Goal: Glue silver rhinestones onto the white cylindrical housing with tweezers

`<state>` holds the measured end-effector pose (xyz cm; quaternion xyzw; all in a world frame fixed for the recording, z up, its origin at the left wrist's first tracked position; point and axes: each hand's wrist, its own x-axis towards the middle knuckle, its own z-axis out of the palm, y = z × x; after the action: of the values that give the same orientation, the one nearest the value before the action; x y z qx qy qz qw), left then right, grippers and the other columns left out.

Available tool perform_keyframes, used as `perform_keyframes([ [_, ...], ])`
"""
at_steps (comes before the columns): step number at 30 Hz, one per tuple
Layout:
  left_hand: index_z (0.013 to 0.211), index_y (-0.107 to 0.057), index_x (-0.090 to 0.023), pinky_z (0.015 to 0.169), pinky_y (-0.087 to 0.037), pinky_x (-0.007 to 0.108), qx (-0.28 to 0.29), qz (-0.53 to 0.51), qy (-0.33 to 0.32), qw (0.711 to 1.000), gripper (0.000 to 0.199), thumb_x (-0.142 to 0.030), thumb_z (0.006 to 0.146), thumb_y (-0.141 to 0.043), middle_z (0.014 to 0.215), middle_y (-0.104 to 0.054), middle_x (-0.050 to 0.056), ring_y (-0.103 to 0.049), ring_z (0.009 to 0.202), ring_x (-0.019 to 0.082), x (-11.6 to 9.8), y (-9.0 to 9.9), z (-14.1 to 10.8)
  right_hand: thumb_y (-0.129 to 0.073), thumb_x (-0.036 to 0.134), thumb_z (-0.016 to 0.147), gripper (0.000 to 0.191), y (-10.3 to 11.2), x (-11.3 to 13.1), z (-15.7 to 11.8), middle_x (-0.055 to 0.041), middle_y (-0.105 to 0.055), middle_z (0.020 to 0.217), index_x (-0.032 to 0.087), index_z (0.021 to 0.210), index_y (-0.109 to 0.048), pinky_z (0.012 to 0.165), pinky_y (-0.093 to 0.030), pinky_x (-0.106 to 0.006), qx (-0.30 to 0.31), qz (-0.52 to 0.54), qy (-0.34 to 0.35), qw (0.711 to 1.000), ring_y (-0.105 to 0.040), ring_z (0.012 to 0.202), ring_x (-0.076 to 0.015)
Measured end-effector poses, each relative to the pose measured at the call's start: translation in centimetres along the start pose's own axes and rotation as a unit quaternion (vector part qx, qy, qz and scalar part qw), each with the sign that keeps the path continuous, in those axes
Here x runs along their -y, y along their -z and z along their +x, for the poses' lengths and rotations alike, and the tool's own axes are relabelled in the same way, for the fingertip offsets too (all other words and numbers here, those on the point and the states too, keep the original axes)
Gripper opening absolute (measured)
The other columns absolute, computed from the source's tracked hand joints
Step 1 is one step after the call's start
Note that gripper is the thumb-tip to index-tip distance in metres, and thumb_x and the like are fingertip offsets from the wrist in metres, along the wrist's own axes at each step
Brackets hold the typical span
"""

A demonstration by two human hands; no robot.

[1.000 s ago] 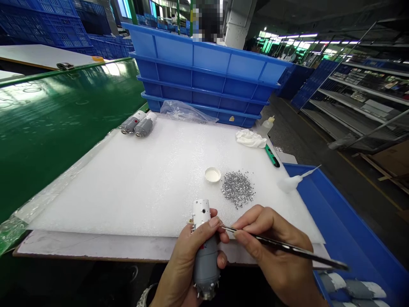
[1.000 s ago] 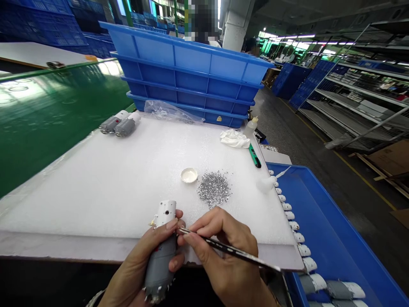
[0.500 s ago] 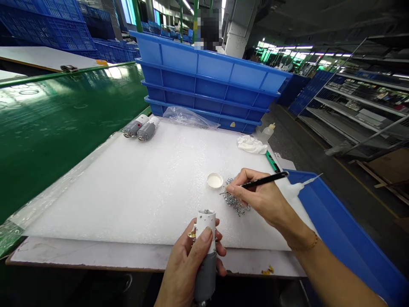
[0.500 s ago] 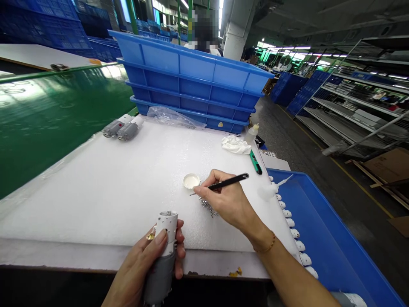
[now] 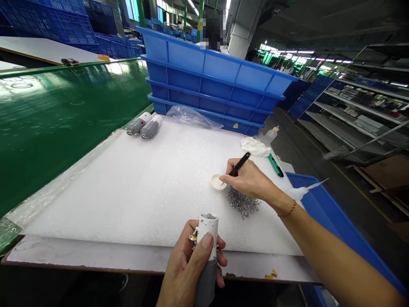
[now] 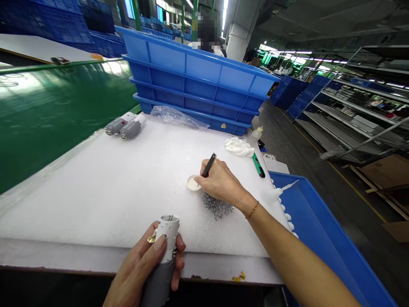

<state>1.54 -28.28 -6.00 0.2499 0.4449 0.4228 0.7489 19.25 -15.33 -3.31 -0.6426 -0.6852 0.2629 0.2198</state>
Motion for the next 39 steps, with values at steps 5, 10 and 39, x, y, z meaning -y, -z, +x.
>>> perform_keyframes([
  [5, 0.092, -0.059, -0.017, 0.056, -0.047, 0.022, -0.012, -0.008, -0.001, 1.000, 0.027, -0.043, 0.089, -0.063, 0.082, -0.067, 0.001, -0.059, 0.055, 0.010, -0.2, -0.1, 0.0, -0.063, 0.023, 0.074, 0.021, 0.1, 0.7, -0.1, 0.0040, -0.050, 0.055, 0.021, 0.060, -0.047, 0.052, -0.029, -0.028, 0.006, -0.026, 0.008, 1.000, -0.042, 0.054, -0.0115],
  [10, 0.096, -0.063, -0.016, 0.057, -0.048, 0.021, -0.029, -0.027, 0.002, 0.999, 0.030, -0.045, 0.088, -0.064, 0.082, -0.068, 0.002, -0.059, 0.059, 0.011, -0.4, -0.4, -0.3, -0.063, 0.024, 0.074, 0.021, 0.0, 0.5, -0.1, 0.0036, -0.051, 0.055, 0.021, 0.060, -0.048, 0.051, -0.028, -0.027, 0.007, -0.027, 0.012, 1.000, -0.043, 0.054, -0.0117],
  [39, 0.109, -0.066, -0.018, 0.048, -0.035, 0.021, 0.042, -0.039, 0.020, 0.998, 0.048, -0.059, 0.090, -0.053, 0.071, -0.066, 0.003, -0.051, 0.045, 0.008, -0.1, -0.4, -0.5, -0.070, 0.026, 0.089, 0.023, -0.7, 1.9, -11.5, 0.0023, -0.061, 0.075, 0.022, 0.072, -0.056, 0.050, -0.039, -0.023, -0.110, 0.368, 0.062, 0.921, -0.052, 0.060, -0.0097],
])
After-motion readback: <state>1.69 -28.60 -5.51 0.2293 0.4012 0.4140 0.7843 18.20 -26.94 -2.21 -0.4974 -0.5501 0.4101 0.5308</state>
